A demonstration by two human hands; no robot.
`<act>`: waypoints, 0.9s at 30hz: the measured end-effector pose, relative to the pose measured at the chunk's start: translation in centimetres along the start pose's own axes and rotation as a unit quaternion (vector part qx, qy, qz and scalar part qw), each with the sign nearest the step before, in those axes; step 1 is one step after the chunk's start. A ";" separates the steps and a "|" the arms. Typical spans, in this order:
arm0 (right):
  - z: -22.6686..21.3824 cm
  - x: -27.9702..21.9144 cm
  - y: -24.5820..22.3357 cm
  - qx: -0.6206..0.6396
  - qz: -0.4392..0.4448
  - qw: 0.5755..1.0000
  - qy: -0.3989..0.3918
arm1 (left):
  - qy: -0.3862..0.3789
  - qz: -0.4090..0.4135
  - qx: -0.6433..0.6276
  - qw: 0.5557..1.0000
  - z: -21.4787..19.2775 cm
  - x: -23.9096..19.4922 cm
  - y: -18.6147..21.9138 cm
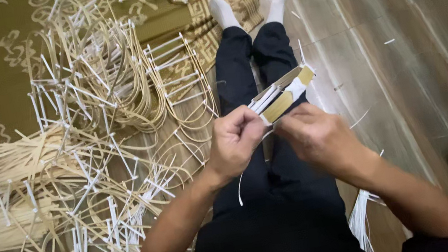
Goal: The person sits on the floor and assembles bamboo frames by wrapping and securing them with white plastic ties. They use scissors to cut the ties and repeatedly adjust the bamboo pieces to ensure a tight fit.
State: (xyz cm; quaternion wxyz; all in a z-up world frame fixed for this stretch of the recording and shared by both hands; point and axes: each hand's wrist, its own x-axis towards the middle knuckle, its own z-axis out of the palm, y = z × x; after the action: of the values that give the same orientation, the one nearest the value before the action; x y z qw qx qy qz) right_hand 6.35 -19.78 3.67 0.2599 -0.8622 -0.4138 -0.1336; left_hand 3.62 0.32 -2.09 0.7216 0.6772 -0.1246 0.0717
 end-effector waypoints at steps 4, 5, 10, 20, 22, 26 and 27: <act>0.8 -1.2 0.8 0.016 0.005 1.000 -0.007 | 0.023 -0.029 -0.050 0.998 -0.3 0.9 -1.6; 0.9 -2.1 0.5 0.047 0.010 0.998 -0.041 | 0.029 -0.051 -0.109 0.992 -0.5 0.8 -1.8; -2.0 -4.1 1.0 0.106 0.108 0.930 -0.336 | 0.131 -0.067 -0.209 0.967 -3.2 3.2 -2.5; -4.1 -2.2 -0.7 0.082 0.047 0.995 0.018 | 0.062 -0.014 0.040 0.997 0.2 -0.3 -0.5; -1.4 -0.3 -0.9 0.205 0.067 0.976 -0.018 | 0.039 0.001 0.034 0.999 1.3 -0.9 0.4; -0.2 -1.0 -0.8 0.316 0.248 0.908 -0.122 | -0.007 -0.014 0.002 1.000 0.7 -0.8 1.1; -0.3 -1.2 -0.6 0.325 0.238 0.905 -0.137 | -0.004 -0.008 0.044 0.999 0.6 -0.8 1.2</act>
State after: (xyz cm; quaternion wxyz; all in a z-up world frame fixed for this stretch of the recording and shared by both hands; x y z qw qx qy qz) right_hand 5.12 -20.44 3.57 0.4908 -0.8126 -0.2479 0.1933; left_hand 2.45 -0.13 -1.12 0.6908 0.7099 -0.1188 0.0686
